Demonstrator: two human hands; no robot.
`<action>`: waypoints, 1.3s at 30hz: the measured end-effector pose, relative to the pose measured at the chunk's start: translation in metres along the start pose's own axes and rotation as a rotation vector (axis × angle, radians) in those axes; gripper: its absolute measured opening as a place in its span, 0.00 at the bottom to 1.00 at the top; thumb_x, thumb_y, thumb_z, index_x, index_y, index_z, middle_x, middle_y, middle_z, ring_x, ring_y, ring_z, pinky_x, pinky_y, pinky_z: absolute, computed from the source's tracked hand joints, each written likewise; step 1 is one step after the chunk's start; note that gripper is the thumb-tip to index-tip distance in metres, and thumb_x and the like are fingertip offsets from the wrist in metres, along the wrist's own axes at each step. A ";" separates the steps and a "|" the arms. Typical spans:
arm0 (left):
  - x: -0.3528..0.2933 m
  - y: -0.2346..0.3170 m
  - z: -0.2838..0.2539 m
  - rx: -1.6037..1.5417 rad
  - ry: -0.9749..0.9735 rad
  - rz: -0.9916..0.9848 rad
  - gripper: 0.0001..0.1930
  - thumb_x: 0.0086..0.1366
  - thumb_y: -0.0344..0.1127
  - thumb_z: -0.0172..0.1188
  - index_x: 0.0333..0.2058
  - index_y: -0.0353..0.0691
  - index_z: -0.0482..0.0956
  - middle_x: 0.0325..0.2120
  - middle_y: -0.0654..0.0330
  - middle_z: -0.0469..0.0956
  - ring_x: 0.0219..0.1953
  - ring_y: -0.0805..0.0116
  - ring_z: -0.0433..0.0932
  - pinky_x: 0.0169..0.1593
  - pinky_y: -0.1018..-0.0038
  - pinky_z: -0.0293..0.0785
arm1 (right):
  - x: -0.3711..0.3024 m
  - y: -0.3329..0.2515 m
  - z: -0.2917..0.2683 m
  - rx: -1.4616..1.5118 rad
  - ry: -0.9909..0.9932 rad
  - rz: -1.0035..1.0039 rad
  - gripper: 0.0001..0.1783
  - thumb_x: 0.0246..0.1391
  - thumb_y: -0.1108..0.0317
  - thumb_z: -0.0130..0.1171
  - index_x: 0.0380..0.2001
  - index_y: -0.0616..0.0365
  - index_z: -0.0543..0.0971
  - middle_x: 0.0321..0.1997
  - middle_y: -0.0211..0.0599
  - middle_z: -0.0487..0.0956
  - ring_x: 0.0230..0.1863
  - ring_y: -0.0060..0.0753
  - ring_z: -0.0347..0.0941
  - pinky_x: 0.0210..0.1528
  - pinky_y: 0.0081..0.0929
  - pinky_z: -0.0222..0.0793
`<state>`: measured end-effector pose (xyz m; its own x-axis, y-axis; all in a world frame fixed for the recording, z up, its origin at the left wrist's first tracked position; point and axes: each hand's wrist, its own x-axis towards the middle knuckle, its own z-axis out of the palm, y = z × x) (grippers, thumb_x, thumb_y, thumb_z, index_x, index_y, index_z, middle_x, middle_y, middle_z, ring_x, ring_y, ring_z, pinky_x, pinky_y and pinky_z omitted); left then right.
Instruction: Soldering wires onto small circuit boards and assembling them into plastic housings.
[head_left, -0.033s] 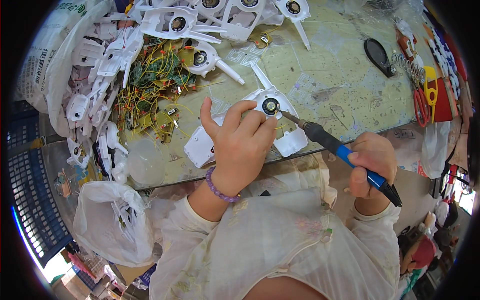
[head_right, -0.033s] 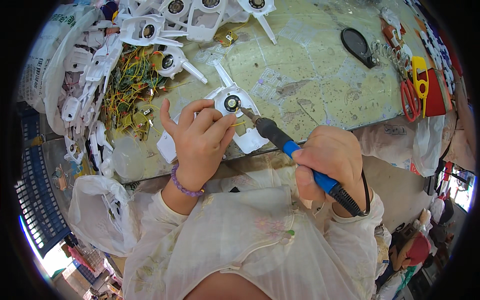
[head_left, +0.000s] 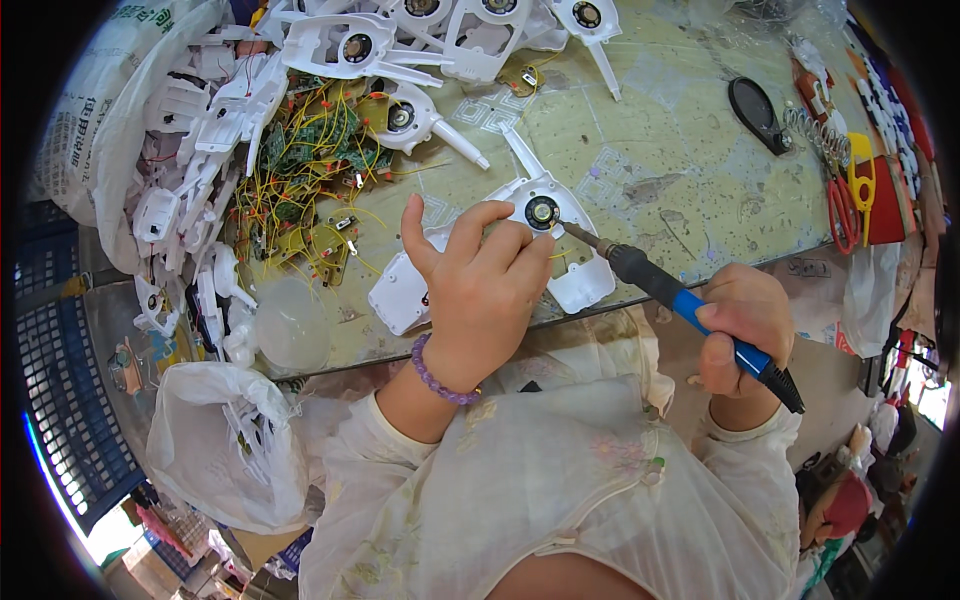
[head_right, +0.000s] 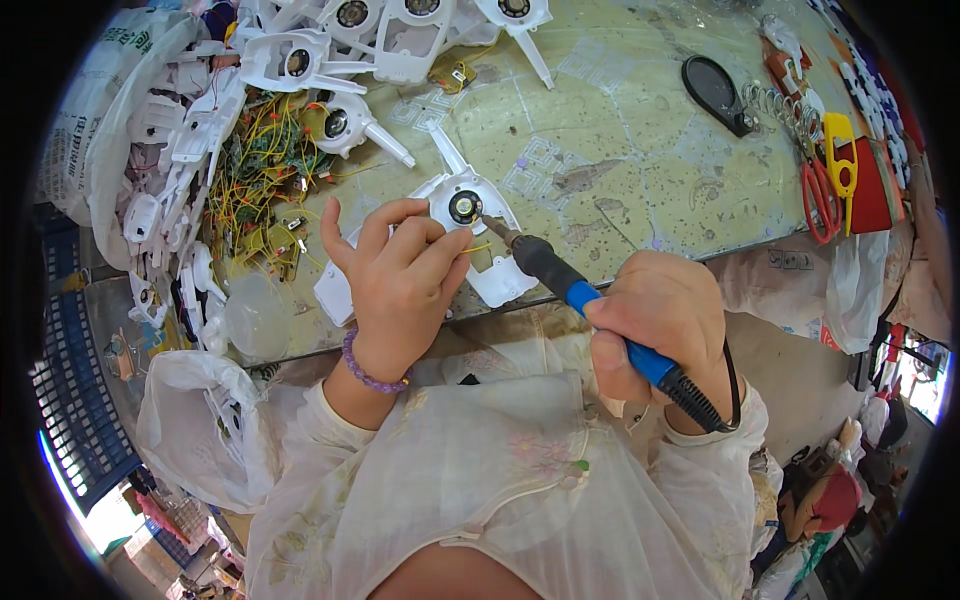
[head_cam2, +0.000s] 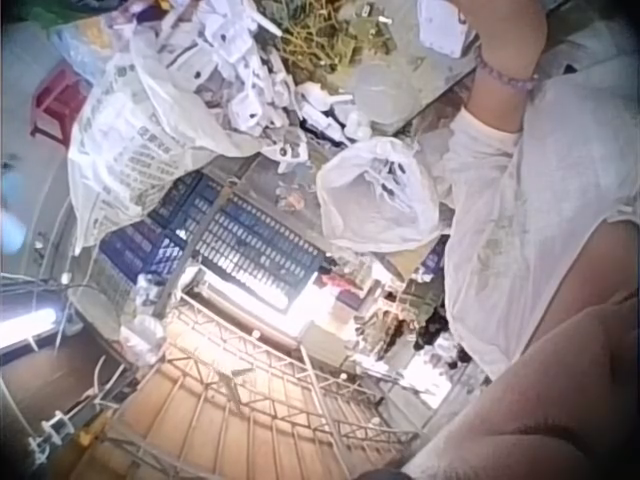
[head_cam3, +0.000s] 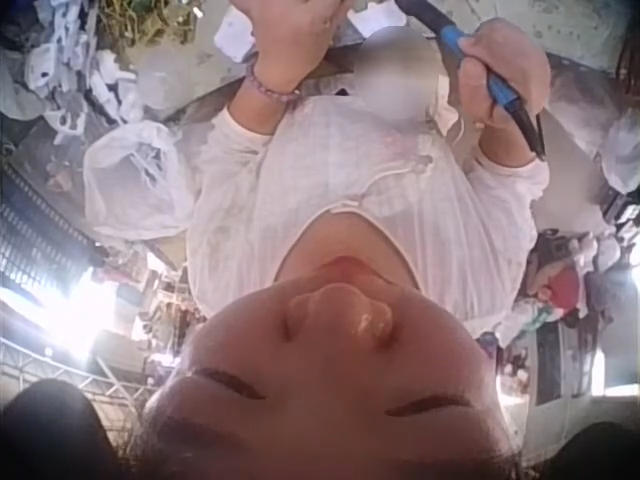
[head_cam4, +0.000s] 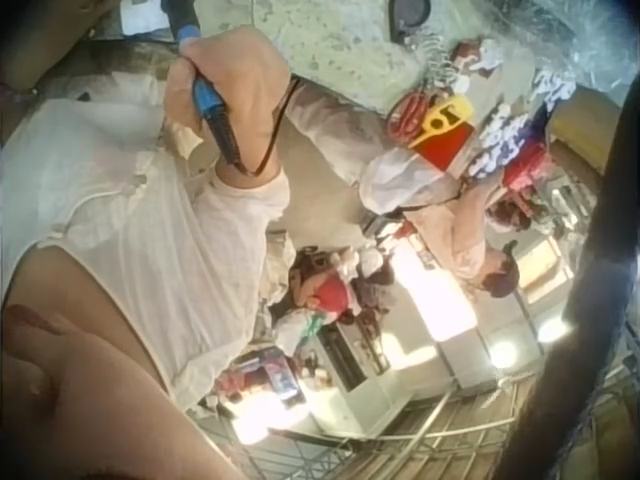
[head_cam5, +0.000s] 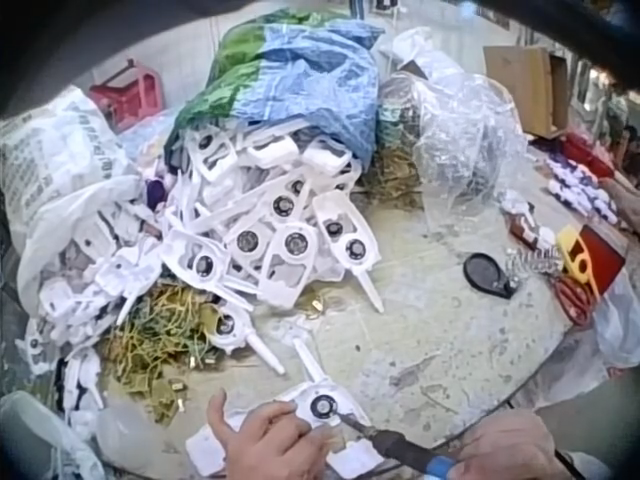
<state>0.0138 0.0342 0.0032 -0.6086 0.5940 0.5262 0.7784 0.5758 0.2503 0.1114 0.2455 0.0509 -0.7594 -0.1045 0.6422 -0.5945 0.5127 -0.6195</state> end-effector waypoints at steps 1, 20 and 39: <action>0.000 0.000 0.000 -0.004 0.004 0.001 0.06 0.46 0.32 0.65 0.26 0.49 0.79 0.25 0.71 0.72 0.43 0.69 0.75 0.62 0.39 0.43 | 0.000 0.000 0.000 0.001 0.002 0.007 0.08 0.53 0.71 0.57 0.36 0.59 0.72 0.18 0.34 0.72 0.14 0.34 0.65 0.17 0.29 0.60; 0.001 0.003 -0.010 -0.004 -0.065 -0.051 0.09 0.47 0.33 0.67 0.31 0.49 0.81 0.29 0.71 0.74 0.47 0.67 0.74 0.62 0.38 0.41 | -0.033 0.011 0.002 -0.075 0.289 -0.022 0.13 0.62 0.61 0.46 0.37 0.63 0.67 0.16 0.38 0.68 0.15 0.28 0.62 0.18 0.26 0.60; 0.008 0.000 -0.017 -0.055 -0.114 0.012 0.08 0.48 0.32 0.69 0.29 0.51 0.83 0.29 0.72 0.77 0.42 0.68 0.75 0.61 0.49 0.50 | -0.043 0.011 0.007 -0.110 0.401 0.044 0.15 0.62 0.58 0.47 0.38 0.62 0.67 0.15 0.37 0.67 0.16 0.27 0.62 0.19 0.24 0.58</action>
<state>0.0114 0.0289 0.0211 -0.6105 0.6621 0.4347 0.7909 0.5386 0.2904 0.1351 0.2496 0.0132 -0.6071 0.2488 0.7547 -0.5157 0.5991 -0.6124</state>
